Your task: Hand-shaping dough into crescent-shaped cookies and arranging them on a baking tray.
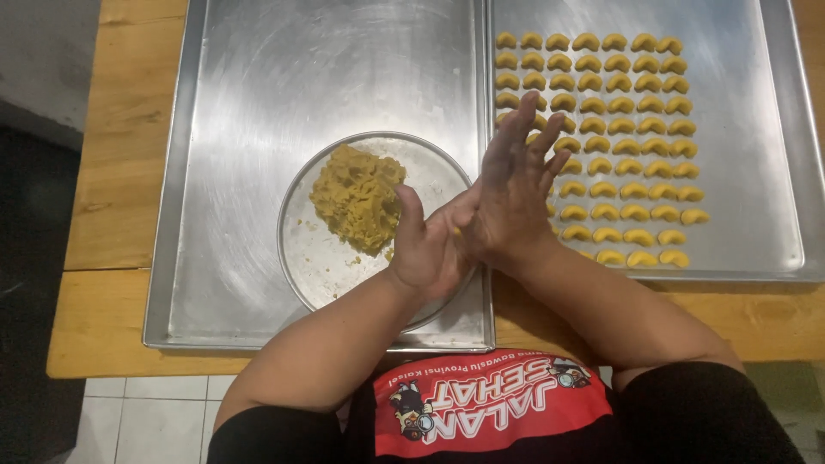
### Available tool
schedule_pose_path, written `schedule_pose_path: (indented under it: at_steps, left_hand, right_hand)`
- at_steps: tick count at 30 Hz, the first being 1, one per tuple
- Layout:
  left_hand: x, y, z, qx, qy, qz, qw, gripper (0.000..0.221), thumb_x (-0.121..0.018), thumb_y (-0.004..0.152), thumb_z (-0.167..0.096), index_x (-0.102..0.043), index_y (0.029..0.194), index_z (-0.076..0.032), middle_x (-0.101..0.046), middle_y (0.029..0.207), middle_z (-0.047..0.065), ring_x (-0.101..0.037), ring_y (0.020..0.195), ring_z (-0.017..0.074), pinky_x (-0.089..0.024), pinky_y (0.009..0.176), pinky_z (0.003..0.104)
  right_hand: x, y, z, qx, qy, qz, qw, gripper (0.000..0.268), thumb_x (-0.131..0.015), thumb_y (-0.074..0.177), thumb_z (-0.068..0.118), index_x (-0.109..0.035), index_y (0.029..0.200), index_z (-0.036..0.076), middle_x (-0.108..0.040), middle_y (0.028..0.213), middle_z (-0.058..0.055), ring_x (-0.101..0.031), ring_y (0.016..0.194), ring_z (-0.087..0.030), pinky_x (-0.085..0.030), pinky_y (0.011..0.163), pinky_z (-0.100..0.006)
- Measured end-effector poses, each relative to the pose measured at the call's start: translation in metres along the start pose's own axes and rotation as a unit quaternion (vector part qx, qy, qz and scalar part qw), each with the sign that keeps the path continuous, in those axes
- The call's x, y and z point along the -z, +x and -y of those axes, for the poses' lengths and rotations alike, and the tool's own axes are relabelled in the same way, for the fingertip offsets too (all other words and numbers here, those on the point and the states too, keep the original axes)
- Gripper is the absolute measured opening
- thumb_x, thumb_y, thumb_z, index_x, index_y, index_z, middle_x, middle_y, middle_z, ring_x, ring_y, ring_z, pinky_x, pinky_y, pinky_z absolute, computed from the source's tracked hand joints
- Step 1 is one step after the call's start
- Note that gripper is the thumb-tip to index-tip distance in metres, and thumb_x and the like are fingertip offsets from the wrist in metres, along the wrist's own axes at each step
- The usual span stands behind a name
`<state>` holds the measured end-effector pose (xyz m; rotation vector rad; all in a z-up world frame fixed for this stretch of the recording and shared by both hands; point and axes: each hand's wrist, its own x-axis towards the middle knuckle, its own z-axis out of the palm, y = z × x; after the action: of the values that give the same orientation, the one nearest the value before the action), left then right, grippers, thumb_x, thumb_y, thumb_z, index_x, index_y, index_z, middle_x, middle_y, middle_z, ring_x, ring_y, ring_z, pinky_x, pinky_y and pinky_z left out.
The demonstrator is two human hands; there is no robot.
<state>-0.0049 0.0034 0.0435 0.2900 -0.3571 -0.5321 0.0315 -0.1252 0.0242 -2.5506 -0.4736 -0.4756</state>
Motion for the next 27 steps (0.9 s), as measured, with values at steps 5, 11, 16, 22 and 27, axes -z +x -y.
schedule_pose_path:
  at_steps: [5, 11, 16, 22, 27]
  left_hand:
    - [0.035, -0.007, 0.006, 0.034, -0.063, -0.134, 0.988, 0.126, -0.032, 0.075, -0.097, -0.03, 0.157, -0.002, -0.067, 0.112, 0.005, -0.064, 0.094, 0.0155, -0.055, 0.079, 0.028]
    - [0.0, -0.004, -0.001, 0.032, -0.013, -0.187, 0.982, 0.126, -0.018, 0.075, -0.1, -0.016, 0.162, -0.009, -0.027, 0.158, 0.014, -0.044, 0.126, 0.0237, -0.052, 0.066, 0.027]
    - [-0.014, -0.003, 0.019, 0.034, 0.016, -0.161, 0.986, 0.128, -0.03, 0.07, -0.101, -0.011, 0.164, -0.017, -0.004, 0.171, 0.011, -0.017, 0.154, 0.026, -0.05, 0.088, 0.023]
    - [-0.035, 0.007, 0.039, 0.054, 0.154, -0.13, 0.978, 0.121, -0.013, 0.072, -0.099, 0.001, 0.163, -0.022, 0.01, 0.171, 0.01, 0.005, 0.157, 0.0316, -0.013, 0.125, 0.04]
    - [-0.041, 0.031, 0.059, 0.095, 0.368, -0.089, 0.921, 0.094, -0.008, 0.095, -0.076, 0.009, 0.162, -0.014, 0.009, 0.17, 0.019, 0.01, 0.155, 0.0412, 0.0, 0.123, 0.059]
  right_hand:
    - [0.052, 0.007, -0.001, 0.049, 0.147, -0.038, 0.987, 0.083, -0.028, 0.098, 0.064, -0.014, 0.158, 0.009, -0.023, 0.157, -0.016, -0.018, 0.142, -0.042, -0.017, 0.111, -0.064]
    - [0.074, -0.022, 0.019, 0.079, 0.27, -0.033, 0.959, 0.038, -0.095, 0.073, 0.021, -0.08, 0.107, 0.013, -0.077, 0.086, -0.002, -0.076, 0.08, -0.022, -0.06, 0.078, -0.032]
    - [0.079, -0.048, 0.019, 0.083, 0.264, -0.057, 0.959, 0.04, -0.094, 0.074, 0.016, -0.078, 0.109, 0.005, -0.073, 0.088, -0.01, -0.071, 0.074, -0.025, -0.058, 0.072, -0.037]
    - [0.098, -0.074, -0.001, 0.056, 0.255, -0.044, 0.964, 0.024, -0.085, 0.083, 0.016, -0.079, 0.106, 0.01, -0.074, 0.092, -0.007, -0.074, 0.077, -0.024, -0.058, 0.069, -0.036]
    - [0.122, -0.093, -0.013, 0.019, 0.266, -0.06, 0.962, 0.023, -0.083, 0.083, 0.008, -0.078, 0.105, 0.003, -0.075, 0.083, -0.013, -0.074, 0.074, -0.033, -0.058, 0.063, -0.038]
